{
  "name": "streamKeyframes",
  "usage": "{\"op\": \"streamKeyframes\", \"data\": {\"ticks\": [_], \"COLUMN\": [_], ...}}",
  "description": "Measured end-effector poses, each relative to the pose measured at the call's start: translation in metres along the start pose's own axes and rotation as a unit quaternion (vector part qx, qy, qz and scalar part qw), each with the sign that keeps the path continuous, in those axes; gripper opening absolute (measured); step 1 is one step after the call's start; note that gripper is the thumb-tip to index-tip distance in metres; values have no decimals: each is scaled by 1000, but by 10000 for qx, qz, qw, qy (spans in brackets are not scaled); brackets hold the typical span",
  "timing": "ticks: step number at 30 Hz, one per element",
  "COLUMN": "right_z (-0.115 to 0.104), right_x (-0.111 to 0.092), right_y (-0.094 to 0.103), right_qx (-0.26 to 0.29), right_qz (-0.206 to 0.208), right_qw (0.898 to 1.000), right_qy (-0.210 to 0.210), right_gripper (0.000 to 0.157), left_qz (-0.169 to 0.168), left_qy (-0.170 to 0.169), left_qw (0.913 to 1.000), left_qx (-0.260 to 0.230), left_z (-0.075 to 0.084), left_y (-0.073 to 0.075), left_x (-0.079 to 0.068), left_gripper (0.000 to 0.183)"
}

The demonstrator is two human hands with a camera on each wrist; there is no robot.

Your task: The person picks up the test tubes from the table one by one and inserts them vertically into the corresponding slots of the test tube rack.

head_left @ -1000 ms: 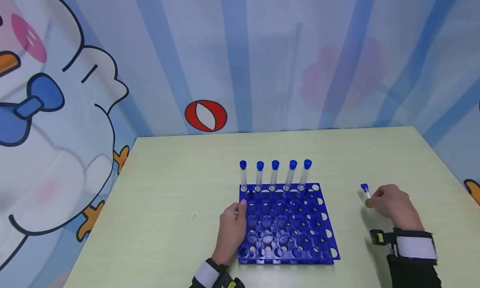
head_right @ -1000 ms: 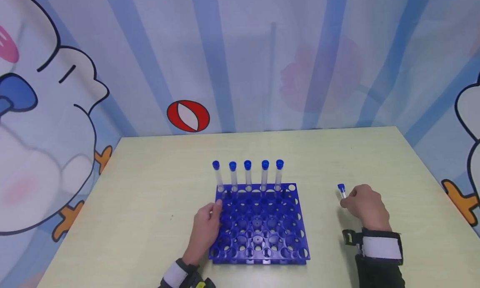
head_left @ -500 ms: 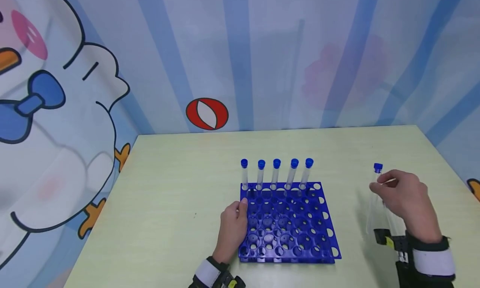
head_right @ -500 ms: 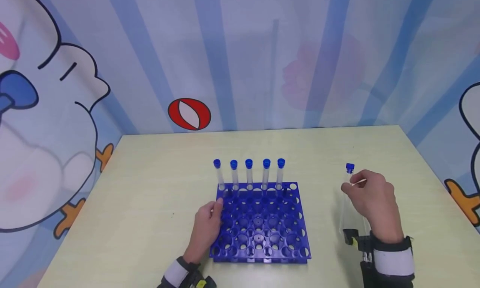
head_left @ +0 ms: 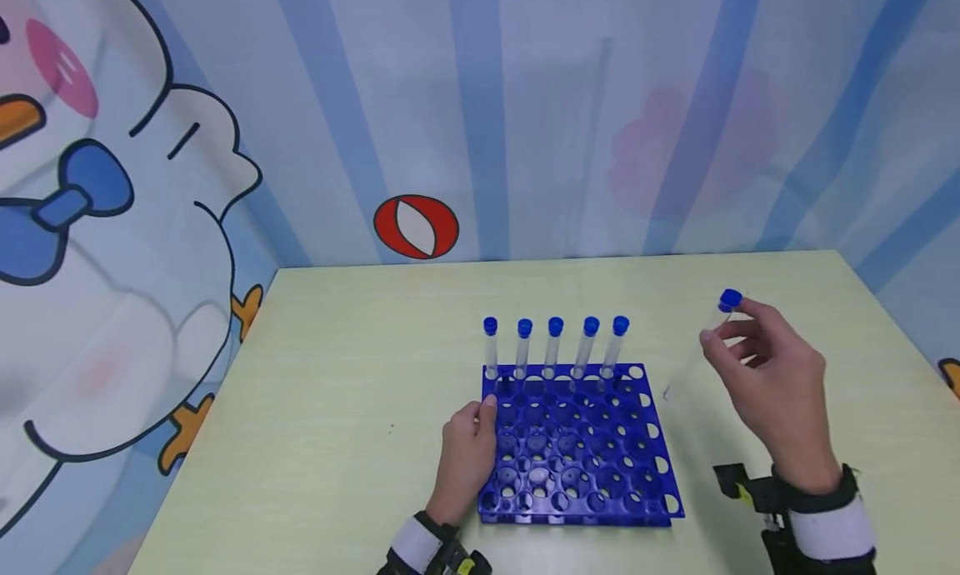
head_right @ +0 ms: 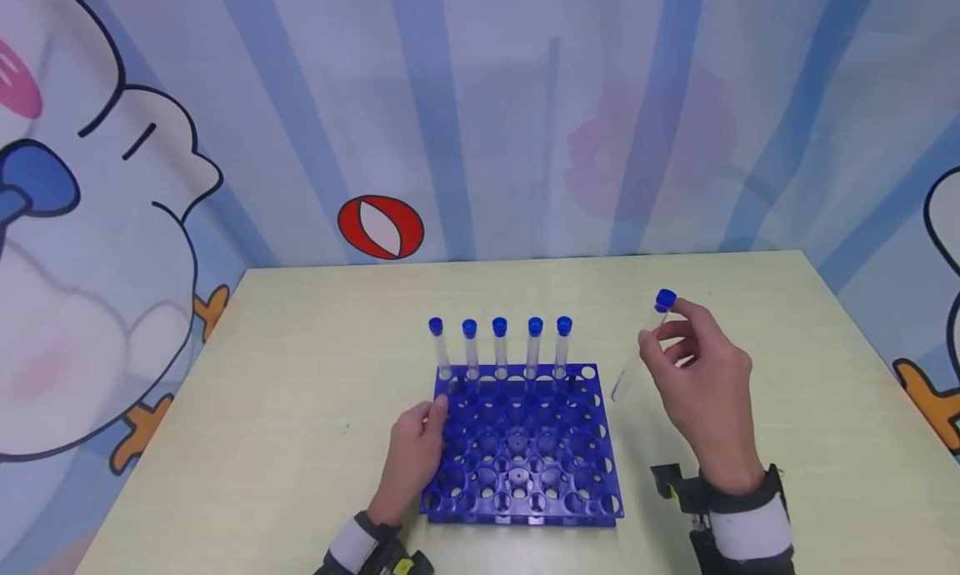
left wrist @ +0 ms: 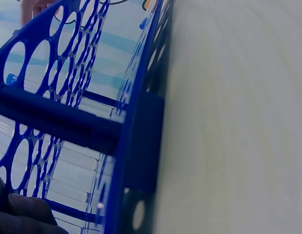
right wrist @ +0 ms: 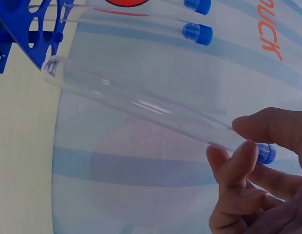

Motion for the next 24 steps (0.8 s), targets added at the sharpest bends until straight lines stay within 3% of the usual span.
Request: {"op": "streamKeyframes", "data": {"ticks": [6, 13, 24], "right_z": [-12, -24, -12], "right_x": [0, -4, -4], "right_y": [-13, -29, -41], "right_qx": [358, 218, 189], "right_qz": [61, -216, -123], "right_qw": [9973, 9849, 9815], "right_qy": [635, 1706, 1901], "right_gripper": [64, 63, 61], "left_qz": [-39, -67, -96], "left_qy": [-14, 26, 19], "left_qw": [10000, 10000, 9999], "left_qx": [-8, -7, -41], "left_z": [0, -1, -2], "left_y": [-1, -1, -1], "left_x": [0, 1, 0], "left_gripper": [39, 40, 41]}}
Point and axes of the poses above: each hand's wrist, its own x-axis towards the middle knuckle, its own y-axis out of the back of the hand, z = x × y, the point moved 8 cm from there along x, towards the middle knuckle, and after that the axes turned 14 degrees about x, right-handed, at the moved point
